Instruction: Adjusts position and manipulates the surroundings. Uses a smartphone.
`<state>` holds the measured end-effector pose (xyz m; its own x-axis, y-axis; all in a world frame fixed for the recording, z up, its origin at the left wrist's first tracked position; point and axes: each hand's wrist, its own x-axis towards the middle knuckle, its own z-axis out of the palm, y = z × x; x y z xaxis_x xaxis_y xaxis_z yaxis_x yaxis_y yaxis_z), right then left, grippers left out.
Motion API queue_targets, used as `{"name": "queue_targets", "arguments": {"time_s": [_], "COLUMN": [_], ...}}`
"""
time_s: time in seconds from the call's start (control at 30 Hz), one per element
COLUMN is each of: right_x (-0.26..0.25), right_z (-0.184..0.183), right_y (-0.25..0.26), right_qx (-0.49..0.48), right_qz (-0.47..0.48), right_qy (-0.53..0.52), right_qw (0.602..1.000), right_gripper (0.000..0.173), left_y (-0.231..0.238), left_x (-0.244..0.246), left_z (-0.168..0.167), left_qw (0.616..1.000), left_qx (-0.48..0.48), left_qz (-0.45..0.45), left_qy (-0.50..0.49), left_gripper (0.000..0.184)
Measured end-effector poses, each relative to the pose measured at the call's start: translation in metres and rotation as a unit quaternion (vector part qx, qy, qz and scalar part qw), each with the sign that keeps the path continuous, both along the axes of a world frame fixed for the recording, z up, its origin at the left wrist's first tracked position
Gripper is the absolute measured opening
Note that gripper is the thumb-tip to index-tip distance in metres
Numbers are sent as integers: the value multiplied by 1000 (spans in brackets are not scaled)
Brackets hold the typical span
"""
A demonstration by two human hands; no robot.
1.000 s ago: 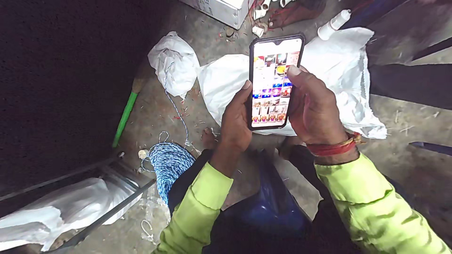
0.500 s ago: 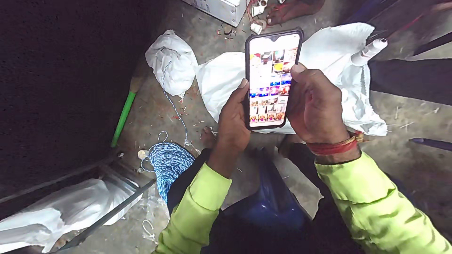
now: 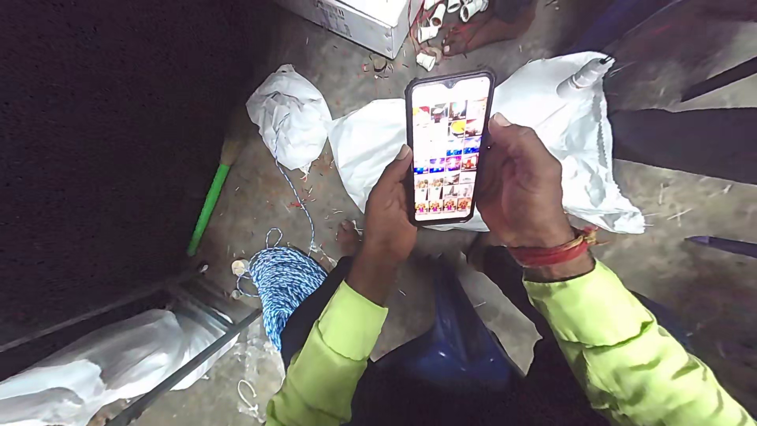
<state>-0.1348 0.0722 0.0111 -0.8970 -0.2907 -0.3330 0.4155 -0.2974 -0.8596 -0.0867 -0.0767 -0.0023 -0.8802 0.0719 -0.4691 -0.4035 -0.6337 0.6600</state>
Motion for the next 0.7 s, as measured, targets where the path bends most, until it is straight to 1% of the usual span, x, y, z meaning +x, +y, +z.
{"name": "queue_targets", "arguments": {"time_s": [0.2,0.27,0.33,0.47,0.57,0.7], "right_x": [-1,-1,0,-1,-1,-2], "right_z": [1,0,-1,0,0,0], "right_y": [-1,-1,-1,-1,-1,-2], "right_qx": [-11,-16,-16,-10,0,12], "right_qz": [-1,3,3,0,-5,-22], "right_qy": [2,5,3,-2,-19,-53], "right_qw": [1000,1000,1000,1000,1000,998], "right_gripper": [48,49,50,50,48,47], "left_y": [1,-2,-2,1,2,3], "left_x": [-2,0,2,-3,-4,-3], "left_z": [-2,-11,-14,-2,-1,-2], "left_qw": [1000,999,999,1000,1000,1000], "left_qx": [9,18,20,16,13,-18], "left_qz": [13,4,5,19,16,14], "left_qy": [-1,34,43,-4,-5,-18], "left_gripper": [45,49,51,44,43,39]}}
